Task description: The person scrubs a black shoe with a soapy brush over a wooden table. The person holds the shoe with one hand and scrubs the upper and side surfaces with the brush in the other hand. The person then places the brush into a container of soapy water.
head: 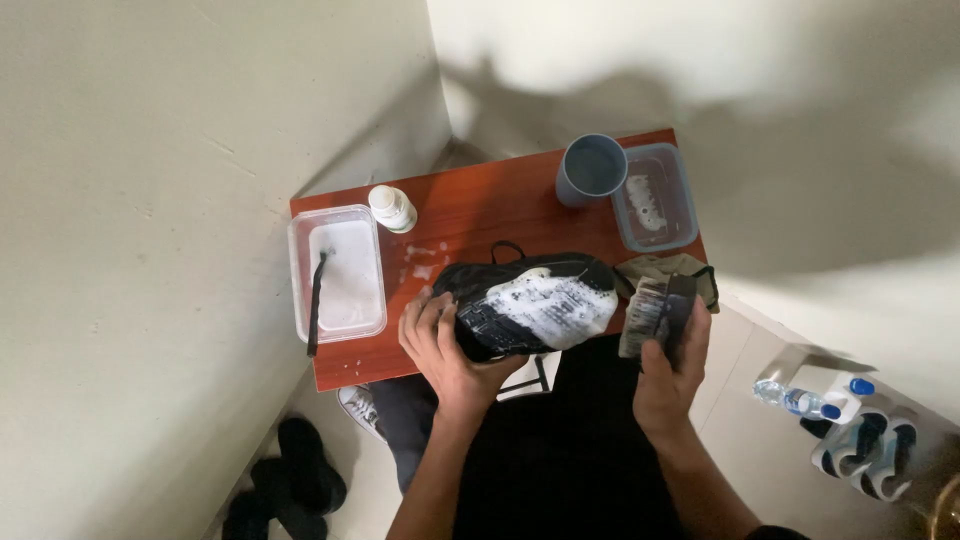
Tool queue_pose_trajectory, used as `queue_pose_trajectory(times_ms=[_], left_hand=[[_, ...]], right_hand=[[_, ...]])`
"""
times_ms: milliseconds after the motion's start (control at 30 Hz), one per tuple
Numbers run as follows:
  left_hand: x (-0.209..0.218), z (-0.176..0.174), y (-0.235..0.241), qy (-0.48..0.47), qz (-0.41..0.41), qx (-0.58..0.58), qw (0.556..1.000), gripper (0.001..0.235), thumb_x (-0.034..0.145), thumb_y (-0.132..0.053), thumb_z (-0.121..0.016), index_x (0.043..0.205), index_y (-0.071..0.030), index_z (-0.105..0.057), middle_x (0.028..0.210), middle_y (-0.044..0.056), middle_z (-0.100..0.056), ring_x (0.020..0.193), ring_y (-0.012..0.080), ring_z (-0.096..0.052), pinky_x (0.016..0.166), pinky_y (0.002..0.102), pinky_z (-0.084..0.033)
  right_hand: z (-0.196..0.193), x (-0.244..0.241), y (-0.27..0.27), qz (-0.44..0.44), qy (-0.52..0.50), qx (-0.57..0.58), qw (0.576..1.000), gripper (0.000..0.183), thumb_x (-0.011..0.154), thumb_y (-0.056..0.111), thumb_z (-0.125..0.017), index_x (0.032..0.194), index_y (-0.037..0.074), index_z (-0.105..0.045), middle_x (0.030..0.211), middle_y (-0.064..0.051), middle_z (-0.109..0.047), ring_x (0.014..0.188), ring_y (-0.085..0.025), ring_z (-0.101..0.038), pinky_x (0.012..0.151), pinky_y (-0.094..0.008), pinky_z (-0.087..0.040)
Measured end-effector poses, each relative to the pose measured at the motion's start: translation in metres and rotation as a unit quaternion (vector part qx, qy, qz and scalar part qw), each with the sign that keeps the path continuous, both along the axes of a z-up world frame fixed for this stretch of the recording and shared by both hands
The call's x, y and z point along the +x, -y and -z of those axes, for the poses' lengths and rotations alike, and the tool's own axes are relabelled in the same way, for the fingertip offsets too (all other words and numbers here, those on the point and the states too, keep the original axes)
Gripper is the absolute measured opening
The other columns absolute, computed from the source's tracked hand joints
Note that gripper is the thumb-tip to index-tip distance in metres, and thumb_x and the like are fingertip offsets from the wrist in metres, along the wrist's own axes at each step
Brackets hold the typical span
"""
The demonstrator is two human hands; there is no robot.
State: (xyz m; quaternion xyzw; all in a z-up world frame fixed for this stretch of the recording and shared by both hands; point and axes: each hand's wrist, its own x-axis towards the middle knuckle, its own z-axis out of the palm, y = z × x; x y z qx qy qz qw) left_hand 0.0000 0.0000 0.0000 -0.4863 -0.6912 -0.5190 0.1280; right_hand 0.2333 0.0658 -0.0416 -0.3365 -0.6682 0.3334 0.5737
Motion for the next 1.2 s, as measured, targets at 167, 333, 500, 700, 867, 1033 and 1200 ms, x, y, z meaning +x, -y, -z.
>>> queue_pose_trajectory(times_ms=[167,333,500,700,867,1033,1200], left_hand=[[0.008,-0.004,0.000,0.009,-0.004,0.008,1.000,0.097,0.042,-0.024,-0.101,0.124,0.001,-0.055,0.120,0.020,-0.063,0.121,0.0535,-0.058,0.100,0.069,-0.039],[0.013,-0.002,-0.002,0.056,0.000,0.031,0.998,0.098,0.043,-0.021,-0.102,0.124,0.002,-0.052,0.122,0.023,-0.061,0.122,0.0555,-0.058,0.102,0.069,-0.039],[0.018,-0.009,-0.007,0.093,-0.002,0.045,0.995,0.103,0.040,-0.025,-0.105,0.124,0.002,-0.050,0.122,0.022,-0.061,0.118,0.0489,-0.060,0.104,0.066,-0.039],[0.011,0.000,-0.003,0.123,0.004,0.054,0.991,0.106,0.039,-0.029,-0.106,0.122,0.004,-0.050,0.121,0.025,-0.061,0.116,0.0482,-0.061,0.105,0.061,-0.040],[0.012,-0.003,0.002,0.180,0.022,0.064,0.981,0.103,0.035,-0.022,-0.106,0.119,0.004,-0.052,0.125,0.026,-0.058,0.120,0.0472,-0.058,0.110,0.060,-0.037],[0.015,0.014,0.006,0.196,0.071,0.043,0.977,0.105,0.056,-0.038,-0.100,0.138,-0.012,-0.040,0.141,0.015,-0.044,0.138,0.0371,-0.046,0.123,0.057,-0.035],[0.022,0.009,-0.004,0.189,0.055,0.072,0.978,0.106,0.057,-0.025,-0.097,0.144,-0.012,-0.036,0.148,0.015,-0.045,0.143,0.0379,-0.045,0.124,0.059,-0.035]], right_hand=[[-0.023,-0.013,-0.002,0.003,-0.013,-0.007,1.000,0.069,0.102,0.014,-0.053,0.160,-0.005,-0.020,0.151,-0.024,-0.044,0.134,-0.032,-0.048,0.113,-0.049,-0.040],[-0.042,-0.024,-0.007,-0.014,-0.041,-0.013,0.999,0.077,0.095,0.022,-0.057,0.156,-0.011,-0.022,0.142,-0.027,-0.048,0.121,-0.032,-0.054,0.105,-0.047,-0.045],[-0.042,-0.023,-0.012,-0.020,0.026,0.036,0.999,0.073,0.095,0.012,-0.061,0.154,-0.014,-0.026,0.153,-0.028,-0.042,0.139,-0.035,-0.046,0.118,-0.046,-0.036],[-0.018,-0.011,-0.008,-0.046,0.011,0.001,0.999,0.077,0.086,0.004,-0.066,0.152,-0.014,-0.030,0.155,-0.028,-0.043,0.140,-0.035,-0.047,0.117,-0.048,-0.039],[-0.041,-0.021,-0.005,-0.058,0.030,0.026,0.998,0.068,0.093,0.007,-0.060,0.152,-0.013,-0.033,0.153,-0.028,-0.042,0.138,-0.035,-0.047,0.115,-0.049,-0.041],[-0.071,-0.036,0.004,-0.105,-0.045,-0.166,0.979,0.069,0.096,0.024,-0.053,0.155,-0.005,-0.033,0.141,-0.019,-0.049,0.129,-0.027,-0.052,0.109,-0.041,-0.048],[-0.082,-0.047,0.006,-0.088,-0.054,-0.210,0.972,0.075,0.095,0.033,-0.055,0.157,-0.001,-0.030,0.139,-0.016,-0.052,0.126,-0.025,-0.053,0.106,-0.038,-0.046]])
